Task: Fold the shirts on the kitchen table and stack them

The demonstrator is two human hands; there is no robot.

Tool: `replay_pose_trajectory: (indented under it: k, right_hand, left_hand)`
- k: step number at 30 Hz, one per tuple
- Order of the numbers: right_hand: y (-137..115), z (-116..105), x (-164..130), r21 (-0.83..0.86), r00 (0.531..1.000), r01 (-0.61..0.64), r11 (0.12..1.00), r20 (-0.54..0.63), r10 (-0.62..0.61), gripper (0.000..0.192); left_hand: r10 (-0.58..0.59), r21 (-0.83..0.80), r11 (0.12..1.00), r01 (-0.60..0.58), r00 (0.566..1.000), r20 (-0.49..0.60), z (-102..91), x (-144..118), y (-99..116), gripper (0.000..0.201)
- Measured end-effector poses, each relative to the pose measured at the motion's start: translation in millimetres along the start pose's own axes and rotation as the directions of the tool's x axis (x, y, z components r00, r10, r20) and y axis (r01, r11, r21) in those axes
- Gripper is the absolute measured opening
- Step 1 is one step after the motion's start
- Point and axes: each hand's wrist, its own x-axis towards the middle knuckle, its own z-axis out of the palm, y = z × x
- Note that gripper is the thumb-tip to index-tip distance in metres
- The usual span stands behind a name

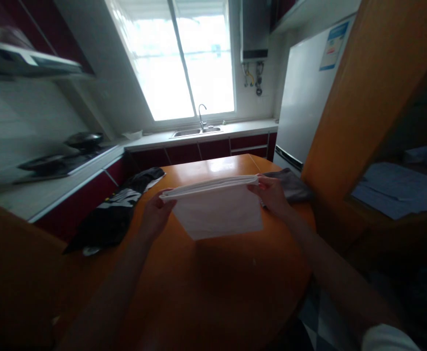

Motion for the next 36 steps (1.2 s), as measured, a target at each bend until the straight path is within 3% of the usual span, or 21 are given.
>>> replay_pose_trajectory:
  k: [5,9,14,19,24,31,33,36]
  right_hand:
    - [2.8,-57.8,-10.0,-0.023,0.993,-0.075,0.997,-0.090,0.073,0.037]
    - [3.9,-104.0,-9.9,-0.041,0.978,-0.081,0.996,-0.194,0.072,0.039]
    - [8.4,-153.9,3.7,-0.099,0.948,-0.028,0.995,-0.318,-0.005,0.037]
    - [22.3,-191.5,31.3,-0.115,0.932,-0.023,0.993,-0.363,-0.021,0.041]
    - [34.4,-219.8,61.5,-0.156,0.928,-0.018,0.988,-0.370,-0.041,0.035]
    - [19.7,-237.8,80.6,-0.381,0.901,-0.077,0.921,-0.422,-0.099,0.032]
    - [20.9,-240.5,97.4,-0.388,0.907,-0.070,0.919,-0.407,-0.103,0.030]
    - [41.8,-239.3,136.4,-0.365,0.925,-0.145,0.920,-0.379,-0.005,0.026]
  left_hand:
    - [0.005,0.012,1.000,-0.007,0.994,0.108,60.8,8.2,-1.0,0.044]
    - [0.079,-0.051,0.996,-0.072,0.983,0.168,111.9,20.6,-2.4,0.039]
    - [0.178,-0.089,0.982,-0.165,0.968,0.175,175.0,35.2,-3.1,0.034]
    - [0.227,-0.145,0.969,-0.201,0.953,0.202,223.8,50.5,-5.7,0.029]
    - [0.253,-0.175,0.960,-0.221,0.948,0.191,256.8,65.8,-12.2,0.027]
    - [0.265,-0.268,0.942,-0.201,0.937,0.228,274.1,62.1,-5.5,0.029]
    - [0.249,-0.278,0.943,-0.182,0.941,0.230,279.8,69.2,-5.8,0.031]
    - [0.158,-0.305,0.949,-0.081,0.959,0.235,292.3,95.2,-21.6,0.035]
